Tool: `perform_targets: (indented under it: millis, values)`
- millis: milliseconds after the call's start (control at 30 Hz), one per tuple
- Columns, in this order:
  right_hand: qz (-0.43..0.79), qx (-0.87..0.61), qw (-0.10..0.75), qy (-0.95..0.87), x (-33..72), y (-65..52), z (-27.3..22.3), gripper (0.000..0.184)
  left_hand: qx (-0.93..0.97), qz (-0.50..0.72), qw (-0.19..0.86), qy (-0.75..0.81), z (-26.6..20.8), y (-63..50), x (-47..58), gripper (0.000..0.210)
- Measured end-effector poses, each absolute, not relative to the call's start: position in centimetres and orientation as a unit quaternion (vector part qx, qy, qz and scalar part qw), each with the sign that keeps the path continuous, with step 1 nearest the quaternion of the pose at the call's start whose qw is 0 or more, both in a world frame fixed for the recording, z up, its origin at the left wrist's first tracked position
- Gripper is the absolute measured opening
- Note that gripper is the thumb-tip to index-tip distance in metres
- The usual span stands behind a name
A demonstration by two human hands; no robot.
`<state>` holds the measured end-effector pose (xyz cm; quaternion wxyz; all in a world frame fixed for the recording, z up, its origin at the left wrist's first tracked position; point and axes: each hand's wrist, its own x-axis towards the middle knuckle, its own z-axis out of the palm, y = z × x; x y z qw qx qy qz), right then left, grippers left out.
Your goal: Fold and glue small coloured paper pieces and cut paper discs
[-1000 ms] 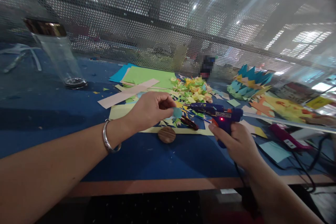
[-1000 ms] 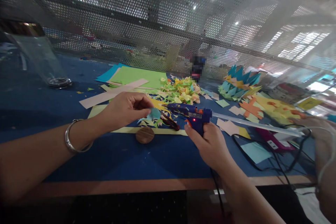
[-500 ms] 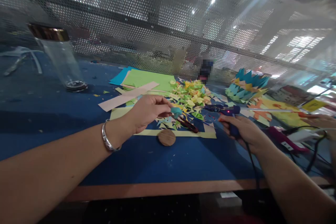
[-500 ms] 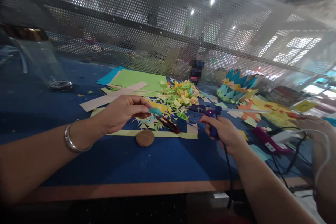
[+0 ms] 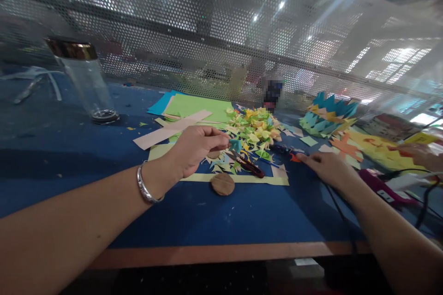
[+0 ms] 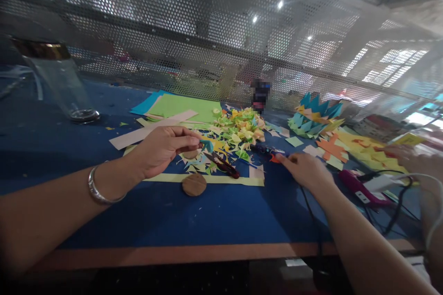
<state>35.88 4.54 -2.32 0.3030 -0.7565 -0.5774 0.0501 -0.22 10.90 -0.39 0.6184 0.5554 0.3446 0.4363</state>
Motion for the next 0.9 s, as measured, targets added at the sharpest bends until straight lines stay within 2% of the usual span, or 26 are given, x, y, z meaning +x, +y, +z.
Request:
perform_targets:
  millis: [100,133,300,633,900]
  values:
    - [-0.078,-0.778,0.221,-0.583,33.5,3.7,-0.3,0.046,0.535,0.434,0.638,0.344,-0.4,10.8,0.0,0.007]
    - [-0.079,-0.767,0.213,-0.600,32.1,3.4,0.4,0.047,0.530,0.432,0.643,0.345,-0.4,10.7,0.1,0.008]
    - [0.068,-0.623,0.226,-0.746,23.9,3.3,2.0,0.039,0.515,0.436,0.652,0.346,-0.1,10.5,0.4,0.010]
    - [0.032,-0.534,0.258,-0.804,19.9,6.4,1.6,0.034,0.477,0.451,0.676,0.335,-0.1,10.5,0.3,0.009]
    - [0.091,-0.517,0.266,-0.808,20.3,7.2,0.7,0.029,0.542,0.391,0.651,0.361,-0.1,10.6,0.2,0.014]
